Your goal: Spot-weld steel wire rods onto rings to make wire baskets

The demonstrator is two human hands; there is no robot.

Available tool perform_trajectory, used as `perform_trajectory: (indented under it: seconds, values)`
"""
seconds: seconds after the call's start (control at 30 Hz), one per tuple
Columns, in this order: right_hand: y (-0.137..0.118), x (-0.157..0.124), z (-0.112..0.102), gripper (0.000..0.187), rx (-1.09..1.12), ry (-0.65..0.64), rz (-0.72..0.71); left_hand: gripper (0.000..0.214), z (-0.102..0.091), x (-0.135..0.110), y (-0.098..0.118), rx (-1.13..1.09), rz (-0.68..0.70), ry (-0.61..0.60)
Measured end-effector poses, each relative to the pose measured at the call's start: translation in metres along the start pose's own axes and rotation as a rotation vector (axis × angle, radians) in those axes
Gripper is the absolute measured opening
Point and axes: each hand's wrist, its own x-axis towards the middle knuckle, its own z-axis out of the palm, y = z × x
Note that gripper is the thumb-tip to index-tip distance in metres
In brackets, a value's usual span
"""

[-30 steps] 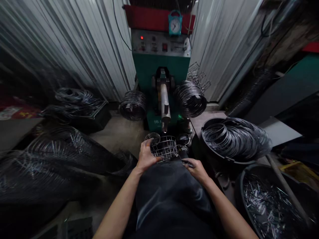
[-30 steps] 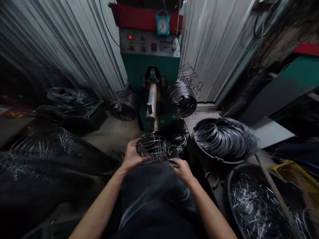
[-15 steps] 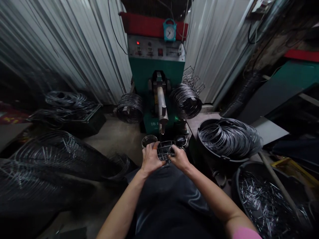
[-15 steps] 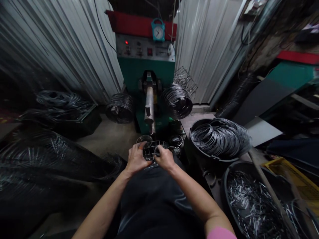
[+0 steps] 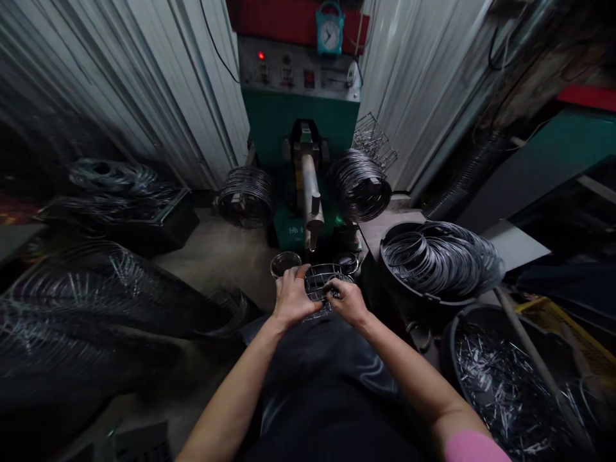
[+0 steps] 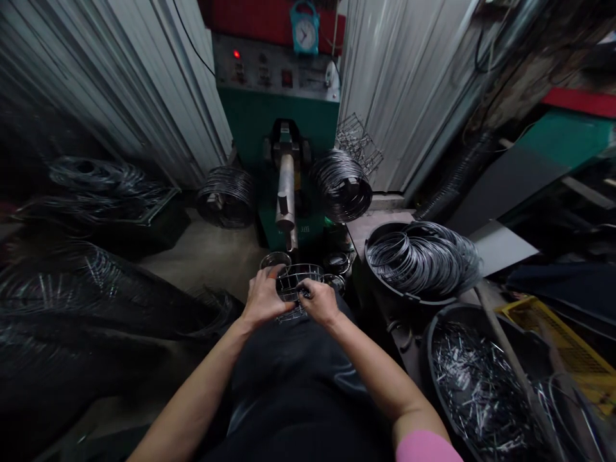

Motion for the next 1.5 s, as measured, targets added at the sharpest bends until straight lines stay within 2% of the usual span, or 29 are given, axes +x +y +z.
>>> perform_trajectory:
  seconds: [0.1, 0.23, 0.5, 0.57, 0.8, 0.9, 1.07, 1.3, 1.5]
  values:
    - [0.0, 0.0, -0.002, 0.021, 0.036, -0.058, 0.034, 0.082, 0.002, -0.001, 0.0, 0.016, 0.007, -0.008]
    - [0.0, 0.003, -0.004, 0.023, 0.072, -0.093, 0.011, 0.084, 0.002, -0.001, -0.002, 0.008, -0.012, -0.016]
    - [-0.002, 0.002, 0.008, 0.023, 0.156, 0.029, 0.068, 0.084, -0.005, -0.002, 0.002, 0.04, -0.031, 0.032]
    - [-0.001, 0.002, 0.008, 0.024, 0.176, 0.01, 0.073, 0.084, -0.005, -0.002, 0.002, 0.041, -0.031, 0.024]
    - [-0.001, 0.006, -0.011, 0.029, 0.056, -0.227, -0.171, 0.084, -0.006, 0.003, -0.009, -0.002, -0.036, -0.012]
    - [-0.004, 0.007, -0.017, 0.033, -0.042, -0.276, -0.206, 0.085, -0.008, 0.006, -0.011, -0.021, -0.039, -0.032]
    - [-0.004, 0.013, -0.016, 0.023, -0.124, -0.291, -0.209, 0.085, -0.007, 0.01, -0.014, -0.049, -0.048, -0.058]
    - [0.007, 0.021, -0.011, 0.022, -0.155, -0.293, -0.28, 0.082, -0.005, 0.02, -0.024, -0.088, -0.023, -0.046]
    - [0.003, 0.029, -0.008, 0.026, -0.229, -0.286, -0.279, 0.082, -0.004, 0.03, -0.036, -0.14, 0.034, -0.022]
